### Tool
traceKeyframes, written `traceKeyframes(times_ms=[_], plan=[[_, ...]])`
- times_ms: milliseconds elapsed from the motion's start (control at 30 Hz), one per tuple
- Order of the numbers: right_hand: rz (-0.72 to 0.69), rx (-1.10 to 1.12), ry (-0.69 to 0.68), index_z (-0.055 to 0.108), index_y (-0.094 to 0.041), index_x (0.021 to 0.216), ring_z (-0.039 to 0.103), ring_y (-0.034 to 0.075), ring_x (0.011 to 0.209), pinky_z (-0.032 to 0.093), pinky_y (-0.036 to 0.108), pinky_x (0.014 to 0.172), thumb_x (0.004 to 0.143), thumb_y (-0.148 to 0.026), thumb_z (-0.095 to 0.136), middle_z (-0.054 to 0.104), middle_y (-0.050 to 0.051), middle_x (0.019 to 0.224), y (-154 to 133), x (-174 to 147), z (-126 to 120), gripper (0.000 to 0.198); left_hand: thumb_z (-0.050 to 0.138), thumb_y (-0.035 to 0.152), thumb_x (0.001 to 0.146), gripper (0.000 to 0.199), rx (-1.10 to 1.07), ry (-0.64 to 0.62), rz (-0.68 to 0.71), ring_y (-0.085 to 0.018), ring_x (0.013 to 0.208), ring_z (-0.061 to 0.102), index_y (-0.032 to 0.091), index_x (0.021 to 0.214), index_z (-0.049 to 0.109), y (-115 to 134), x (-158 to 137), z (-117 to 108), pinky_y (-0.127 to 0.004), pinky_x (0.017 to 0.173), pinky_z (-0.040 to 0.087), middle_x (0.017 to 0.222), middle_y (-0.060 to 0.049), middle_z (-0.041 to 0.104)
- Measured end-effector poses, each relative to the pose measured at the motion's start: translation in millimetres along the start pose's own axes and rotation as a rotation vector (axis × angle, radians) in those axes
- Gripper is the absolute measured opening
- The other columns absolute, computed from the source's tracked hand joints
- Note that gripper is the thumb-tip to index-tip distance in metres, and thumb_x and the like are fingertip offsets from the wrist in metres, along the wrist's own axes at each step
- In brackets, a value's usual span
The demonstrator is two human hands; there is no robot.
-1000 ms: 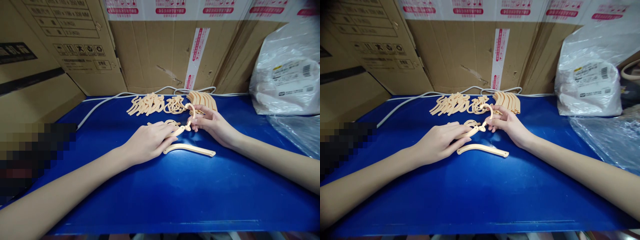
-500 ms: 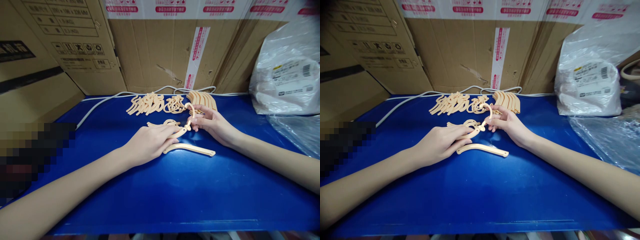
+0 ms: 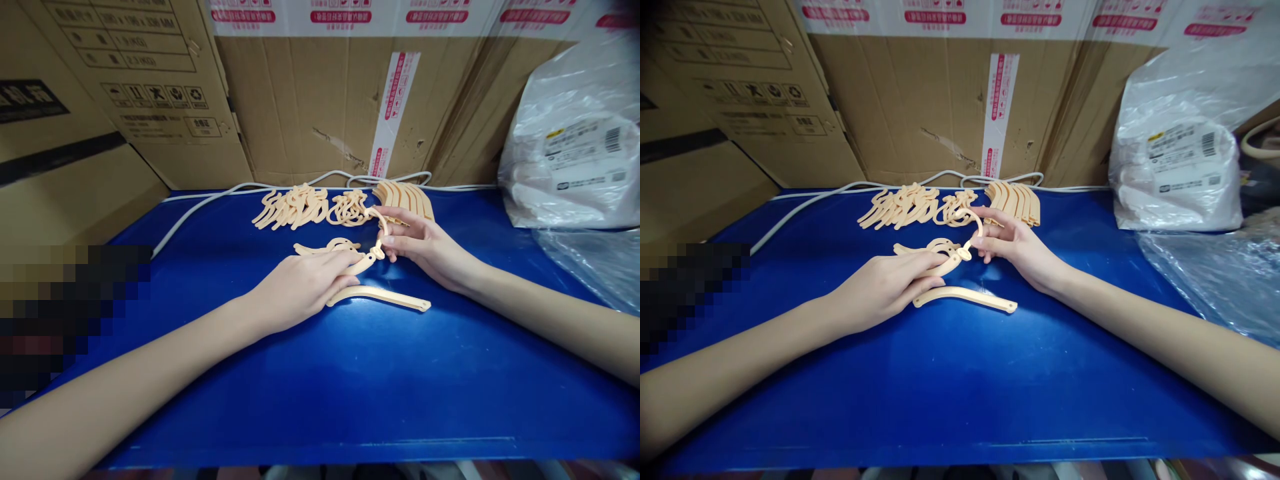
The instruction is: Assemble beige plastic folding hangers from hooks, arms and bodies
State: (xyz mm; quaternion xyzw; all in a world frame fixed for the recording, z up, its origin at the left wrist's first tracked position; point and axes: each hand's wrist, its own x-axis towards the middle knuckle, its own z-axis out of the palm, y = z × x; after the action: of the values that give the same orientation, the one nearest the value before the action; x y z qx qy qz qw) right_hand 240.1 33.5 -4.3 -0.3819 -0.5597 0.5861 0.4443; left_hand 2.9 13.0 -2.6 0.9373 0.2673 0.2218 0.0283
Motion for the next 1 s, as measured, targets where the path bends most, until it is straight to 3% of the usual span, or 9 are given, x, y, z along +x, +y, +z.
traceKeyframes(times_ms=[1000], plan=[[0.029, 0.025, -0.074, 0.059, -0.025, 0.118, 0.054, 0.011, 0.066, 0.042, 0.027, 0.063, 0.071, -0.022, 0.079, 0.062, -0.004, 0.078, -0.2, 2.9, -5.7, 0.05, 0.039, 0.027, 0.102, 0.025, 0.012, 0.077, 0.008, -0.018, 0.097, 0.069, 0.016, 0.118, 0.055, 3.4, 0.4, 1.7, -0.026, 0.076, 0.054, 0.11, -0.006, 0.071]])
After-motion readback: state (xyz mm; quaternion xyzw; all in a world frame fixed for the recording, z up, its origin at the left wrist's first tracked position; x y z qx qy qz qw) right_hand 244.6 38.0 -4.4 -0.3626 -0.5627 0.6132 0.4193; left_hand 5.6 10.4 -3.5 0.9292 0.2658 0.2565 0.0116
